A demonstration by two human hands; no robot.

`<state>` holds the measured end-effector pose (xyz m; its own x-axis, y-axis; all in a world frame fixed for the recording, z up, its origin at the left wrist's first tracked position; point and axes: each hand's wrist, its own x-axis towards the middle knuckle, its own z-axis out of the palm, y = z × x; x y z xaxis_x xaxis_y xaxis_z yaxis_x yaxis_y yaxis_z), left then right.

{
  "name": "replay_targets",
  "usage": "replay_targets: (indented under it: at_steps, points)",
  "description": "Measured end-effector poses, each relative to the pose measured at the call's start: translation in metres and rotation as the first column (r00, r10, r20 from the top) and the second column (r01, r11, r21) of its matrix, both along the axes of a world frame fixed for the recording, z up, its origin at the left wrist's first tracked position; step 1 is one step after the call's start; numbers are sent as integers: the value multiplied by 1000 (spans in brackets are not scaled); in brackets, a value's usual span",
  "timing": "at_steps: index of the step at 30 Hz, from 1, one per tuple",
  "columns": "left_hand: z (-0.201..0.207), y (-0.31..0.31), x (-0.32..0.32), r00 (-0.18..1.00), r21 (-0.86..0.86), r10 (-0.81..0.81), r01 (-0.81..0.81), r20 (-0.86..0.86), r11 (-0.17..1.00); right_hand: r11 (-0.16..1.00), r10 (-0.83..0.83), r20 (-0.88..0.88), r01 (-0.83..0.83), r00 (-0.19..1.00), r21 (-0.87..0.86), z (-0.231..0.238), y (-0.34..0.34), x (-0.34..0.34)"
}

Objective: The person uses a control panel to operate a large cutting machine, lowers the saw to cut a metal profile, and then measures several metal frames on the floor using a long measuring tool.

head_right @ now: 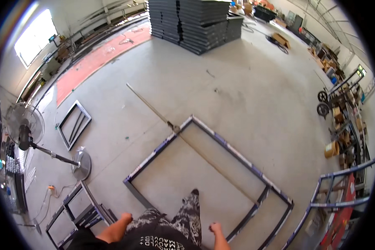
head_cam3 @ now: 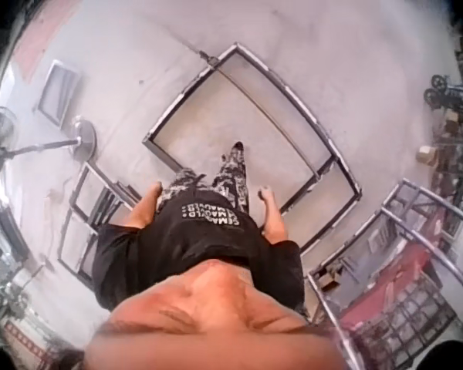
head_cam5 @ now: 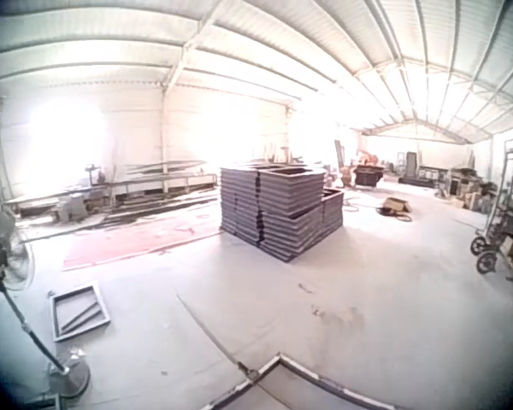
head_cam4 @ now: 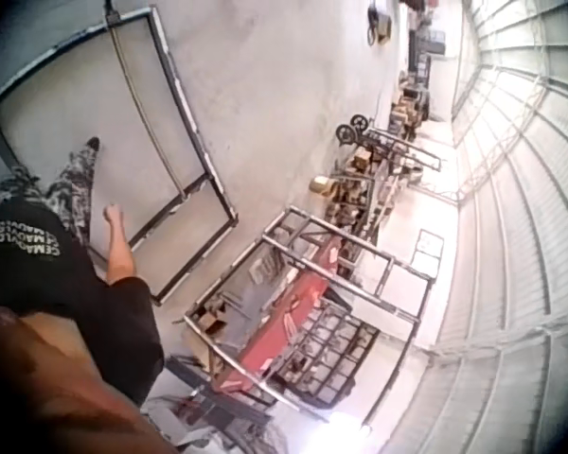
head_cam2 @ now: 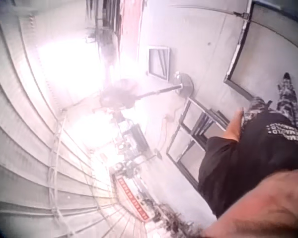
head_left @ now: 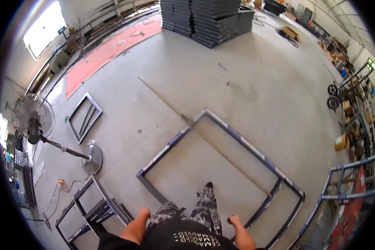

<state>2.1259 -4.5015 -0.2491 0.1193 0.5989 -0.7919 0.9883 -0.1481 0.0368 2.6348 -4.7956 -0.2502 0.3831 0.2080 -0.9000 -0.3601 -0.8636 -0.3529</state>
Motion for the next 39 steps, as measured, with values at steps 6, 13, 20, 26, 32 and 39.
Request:
replay_targets:
  at_steps: [6, 13, 20, 26, 32, 39]
  points:
    - [114, 46, 231, 769, 18, 533, -575, 353, 818, 921, 241, 595, -374, 767, 108, 76, 231, 249]
    - [80, 78, 311, 675, -188, 694, -669, 251, 719, 756, 367, 596, -602, 714, 256, 66, 424, 311]
    - [-21, 123, 351, 641, -257, 718, -671, 271, 696, 313, 905, 230, -926, 358, 211, 89, 502, 281]
    - [93, 228, 423, 241, -354, 929, -873, 282, 334, 398, 825, 420, -916, 378, 43, 102, 607, 322]
    - [109, 233, 473, 219, -230, 931, -929, 293, 291, -20, 935, 350, -995, -54, -101, 110, 721, 327]
    - [135, 234, 568, 108, 25, 983, -994, 147, 105, -419, 857, 331, -908, -396, -4, 34, 816, 283]
